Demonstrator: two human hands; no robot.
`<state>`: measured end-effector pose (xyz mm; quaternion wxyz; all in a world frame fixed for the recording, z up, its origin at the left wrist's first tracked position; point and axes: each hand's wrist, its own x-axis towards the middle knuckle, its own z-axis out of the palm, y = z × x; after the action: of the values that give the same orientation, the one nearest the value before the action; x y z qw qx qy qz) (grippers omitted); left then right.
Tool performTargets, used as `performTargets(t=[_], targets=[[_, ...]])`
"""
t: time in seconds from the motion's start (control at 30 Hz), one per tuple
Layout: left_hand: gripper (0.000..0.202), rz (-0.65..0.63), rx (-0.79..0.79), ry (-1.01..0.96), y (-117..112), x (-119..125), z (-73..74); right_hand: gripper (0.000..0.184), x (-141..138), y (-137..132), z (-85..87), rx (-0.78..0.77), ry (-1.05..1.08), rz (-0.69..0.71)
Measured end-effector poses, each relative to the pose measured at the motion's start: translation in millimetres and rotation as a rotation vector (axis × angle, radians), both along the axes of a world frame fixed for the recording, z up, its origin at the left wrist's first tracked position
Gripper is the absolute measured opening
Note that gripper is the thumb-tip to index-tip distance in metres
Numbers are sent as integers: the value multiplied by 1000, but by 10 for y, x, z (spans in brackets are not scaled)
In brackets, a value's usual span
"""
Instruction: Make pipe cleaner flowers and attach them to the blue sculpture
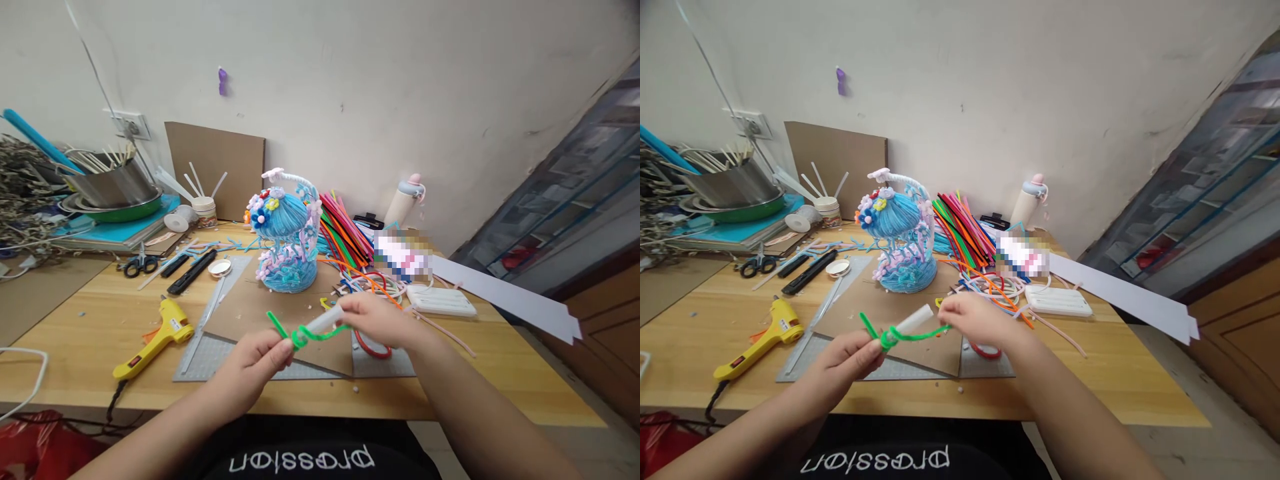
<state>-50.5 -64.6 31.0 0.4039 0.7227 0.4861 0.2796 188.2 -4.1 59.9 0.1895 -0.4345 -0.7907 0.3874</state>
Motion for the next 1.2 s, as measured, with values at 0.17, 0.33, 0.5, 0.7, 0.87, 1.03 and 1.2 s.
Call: performTargets(t=[0.17,0.33,0.5,0.7,0.87,1.03,1.2], targets=[[40,158,69,59,73,18,75,18,-117,-237,-84,-11,-68,296],[35,94,276,402,102,24,168,26,-210,-180,-169,80,266,-204],[35,94,237,468,85,50,174,31,-289,-268,-142,581,322,-402],[39,-3,78,279,79,81,123,58,-373,-402,-64,577,44,-4],[40,62,42,322,78,69,76,34,-355,-288,-133,470,-56,22],[37,-65,95,449,60,6,134,20,-188,-153,-13,484,-238,186],[38,-313,-43,186,23,-71,148,19,-48,-12,8,188,7,210]])
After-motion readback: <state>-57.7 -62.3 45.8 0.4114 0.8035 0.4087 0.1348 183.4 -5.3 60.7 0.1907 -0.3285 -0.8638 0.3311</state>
